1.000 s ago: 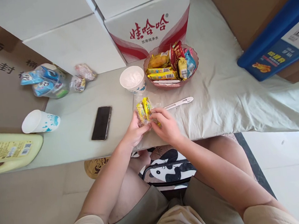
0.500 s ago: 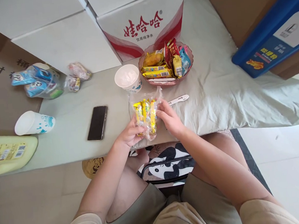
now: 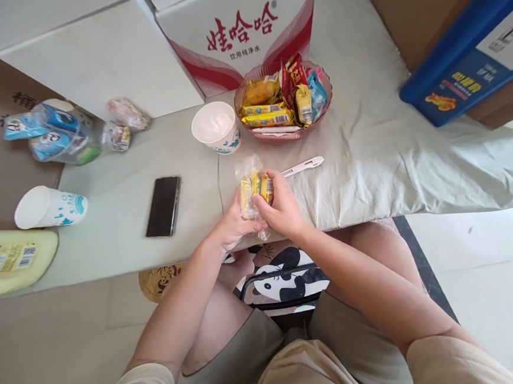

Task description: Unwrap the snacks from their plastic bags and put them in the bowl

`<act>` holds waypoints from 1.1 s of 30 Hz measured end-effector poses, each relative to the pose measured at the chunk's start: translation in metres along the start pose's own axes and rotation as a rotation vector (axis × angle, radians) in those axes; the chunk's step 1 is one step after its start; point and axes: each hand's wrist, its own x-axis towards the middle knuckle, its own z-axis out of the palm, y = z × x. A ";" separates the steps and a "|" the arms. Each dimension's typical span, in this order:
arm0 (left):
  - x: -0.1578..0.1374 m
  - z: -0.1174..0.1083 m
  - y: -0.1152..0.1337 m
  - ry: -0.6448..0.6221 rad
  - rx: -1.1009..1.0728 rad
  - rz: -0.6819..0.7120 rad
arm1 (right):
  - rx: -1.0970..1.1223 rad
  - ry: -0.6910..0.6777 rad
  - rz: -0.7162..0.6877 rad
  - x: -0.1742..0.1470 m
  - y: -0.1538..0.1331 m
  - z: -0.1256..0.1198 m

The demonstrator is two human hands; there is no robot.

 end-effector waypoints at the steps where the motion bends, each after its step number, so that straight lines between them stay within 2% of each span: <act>1: -0.001 -0.002 0.001 -0.001 0.016 -0.006 | 0.045 -0.023 0.012 0.002 0.000 -0.003; 4: -0.004 -0.008 0.005 -0.056 0.064 -0.049 | 0.197 -0.131 0.054 0.009 0.000 -0.014; 6: -0.006 -0.012 0.008 -0.108 0.102 -0.077 | 0.211 -0.186 0.033 0.013 -0.002 -0.020; 8: -0.007 -0.014 0.009 -0.136 0.145 -0.111 | 0.116 -0.185 -0.036 0.014 -0.005 -0.023; 11: -0.006 -0.014 0.006 -0.116 0.168 -0.127 | -0.063 -0.112 -0.164 0.012 -0.010 -0.024; 15: -0.002 -0.010 -0.001 0.018 0.149 -0.032 | -0.194 -0.062 -0.312 0.006 -0.013 -0.021; 18: 0.002 -0.008 -0.005 0.110 0.125 0.079 | -0.270 -0.113 -0.364 0.003 -0.011 -0.017; 22: 0.004 -0.006 -0.003 0.169 0.114 0.220 | -0.319 -0.218 -0.455 0.000 -0.006 -0.011; 27: 0.003 -0.010 0.000 0.166 0.073 0.263 | -0.329 -0.313 -0.561 0.000 -0.001 -0.010; 30: 0.002 -0.014 0.001 0.155 0.007 0.270 | -0.326 -0.296 -0.584 0.003 0.001 -0.011; 33: -0.001 -0.017 0.005 0.062 -0.080 0.185 | -0.316 -0.239 -0.569 0.005 0.002 -0.011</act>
